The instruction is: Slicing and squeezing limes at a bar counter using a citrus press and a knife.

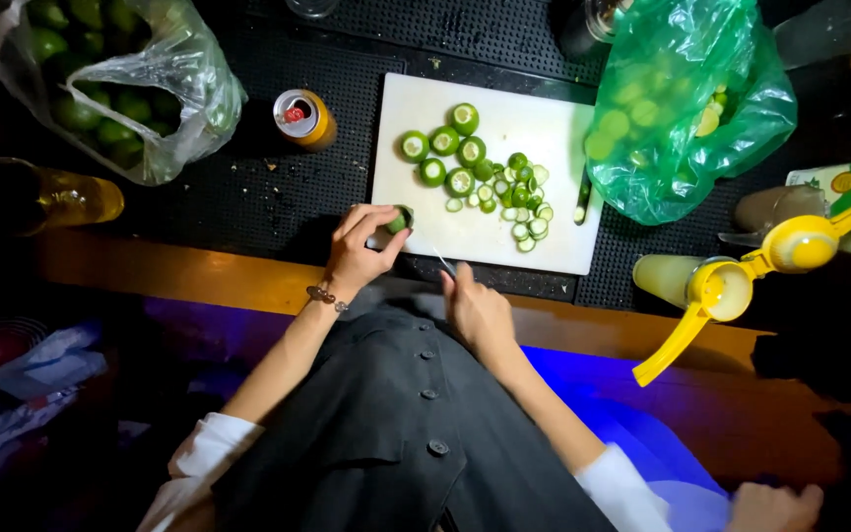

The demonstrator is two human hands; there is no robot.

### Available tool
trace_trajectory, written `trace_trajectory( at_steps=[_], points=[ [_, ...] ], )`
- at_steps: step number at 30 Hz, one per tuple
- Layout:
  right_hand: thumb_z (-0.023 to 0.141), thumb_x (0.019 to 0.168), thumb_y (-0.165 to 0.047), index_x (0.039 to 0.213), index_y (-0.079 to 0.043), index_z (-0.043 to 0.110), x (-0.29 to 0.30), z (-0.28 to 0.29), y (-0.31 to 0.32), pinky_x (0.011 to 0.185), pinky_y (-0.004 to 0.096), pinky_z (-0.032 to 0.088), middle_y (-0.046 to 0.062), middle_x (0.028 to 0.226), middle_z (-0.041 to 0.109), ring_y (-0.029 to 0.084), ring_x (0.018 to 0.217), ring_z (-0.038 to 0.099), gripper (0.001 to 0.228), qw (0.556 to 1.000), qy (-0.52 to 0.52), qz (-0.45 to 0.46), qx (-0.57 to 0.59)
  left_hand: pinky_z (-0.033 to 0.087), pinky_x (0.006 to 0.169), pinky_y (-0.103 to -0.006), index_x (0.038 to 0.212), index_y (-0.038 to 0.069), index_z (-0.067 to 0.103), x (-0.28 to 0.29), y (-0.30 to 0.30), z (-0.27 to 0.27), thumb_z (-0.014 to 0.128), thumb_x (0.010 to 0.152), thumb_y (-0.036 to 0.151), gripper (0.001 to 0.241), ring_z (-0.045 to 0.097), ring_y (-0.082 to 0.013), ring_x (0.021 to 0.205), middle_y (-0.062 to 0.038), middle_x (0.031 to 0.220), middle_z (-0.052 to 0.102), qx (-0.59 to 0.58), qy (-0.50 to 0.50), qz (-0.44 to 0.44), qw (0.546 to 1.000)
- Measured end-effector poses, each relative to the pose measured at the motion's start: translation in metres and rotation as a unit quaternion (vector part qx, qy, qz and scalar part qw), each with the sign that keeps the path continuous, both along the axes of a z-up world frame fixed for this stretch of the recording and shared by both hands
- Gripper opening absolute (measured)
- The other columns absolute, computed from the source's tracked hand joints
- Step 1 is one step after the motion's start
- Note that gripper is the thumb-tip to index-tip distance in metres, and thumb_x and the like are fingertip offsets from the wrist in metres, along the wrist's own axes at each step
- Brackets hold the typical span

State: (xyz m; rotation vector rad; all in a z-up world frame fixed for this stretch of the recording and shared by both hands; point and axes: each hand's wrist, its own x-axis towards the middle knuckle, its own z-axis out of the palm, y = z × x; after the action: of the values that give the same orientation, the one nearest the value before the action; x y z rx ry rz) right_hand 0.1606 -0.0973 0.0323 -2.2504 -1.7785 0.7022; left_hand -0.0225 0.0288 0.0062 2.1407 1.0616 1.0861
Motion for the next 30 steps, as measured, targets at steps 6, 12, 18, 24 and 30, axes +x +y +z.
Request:
trace_trajectory(
  at_steps=[6,12,18,24,30],
  points=[
    [0.049,0.105,-0.040,0.096,-0.003,0.053,0.002,-0.024,0.014,0.053,0.058,0.053,0.025,0.062,0.066,0.047,0.057,0.066,0.038,1.000,-0.003,0.015,0.009,0.058,0.072,-0.0322,0.100,0.004,0.073,0.007,0.008,0.005,0.087,0.081,0.009,0.024,0.072,-0.0271,0.096,-0.010,0.106,0.074,-0.070,-0.019,0.015,0.997],
    [0.048,0.104,-0.040,0.097,-0.003,0.053,0.004,-0.035,0.000,0.054,0.059,0.053,0.027,0.063,0.067,0.047,0.059,0.067,0.038,0.996,0.032,-0.016,-0.078,0.060,0.081,-0.0357,0.104,0.003,0.073,0.005,0.009,0.006,0.088,0.084,0.009,0.026,0.072,-0.0279,0.095,-0.011,0.104,0.073,-0.019,-0.031,0.013,0.999],
    [0.048,0.105,-0.039,0.095,-0.004,0.056,0.000,-0.011,0.004,0.058,0.059,0.052,0.026,0.067,0.067,0.048,0.063,0.066,0.037,0.996,0.073,-0.037,-0.023,0.058,0.088,-0.0392,0.112,0.003,0.065,0.002,0.000,0.031,0.085,0.086,0.013,0.035,0.067,-0.0325,0.104,-0.014,0.112,0.066,0.005,0.000,0.019,1.000],
    [0.049,0.105,-0.039,0.100,-0.004,0.058,0.015,0.007,-0.003,0.066,0.062,0.049,0.028,0.069,0.066,0.053,0.072,0.063,0.037,0.982,0.155,-0.104,-0.038,0.053,0.085,-0.0442,0.111,0.009,0.067,0.007,-0.008,0.017,0.084,0.074,0.016,0.042,0.068,-0.0309,0.100,-0.009,0.110,0.070,0.036,0.126,0.015,0.991],
    [0.047,0.105,-0.039,0.101,-0.005,0.059,0.021,0.013,0.003,0.064,0.062,0.048,0.028,0.067,0.065,0.053,0.069,0.064,0.037,0.983,0.157,-0.097,-0.011,0.056,0.101,-0.0377,0.115,0.005,0.063,0.016,-0.002,0.017,0.078,0.085,0.011,0.034,0.068,-0.0318,0.118,-0.014,0.131,0.067,-0.018,-0.008,-0.036,0.999]
  ],
)
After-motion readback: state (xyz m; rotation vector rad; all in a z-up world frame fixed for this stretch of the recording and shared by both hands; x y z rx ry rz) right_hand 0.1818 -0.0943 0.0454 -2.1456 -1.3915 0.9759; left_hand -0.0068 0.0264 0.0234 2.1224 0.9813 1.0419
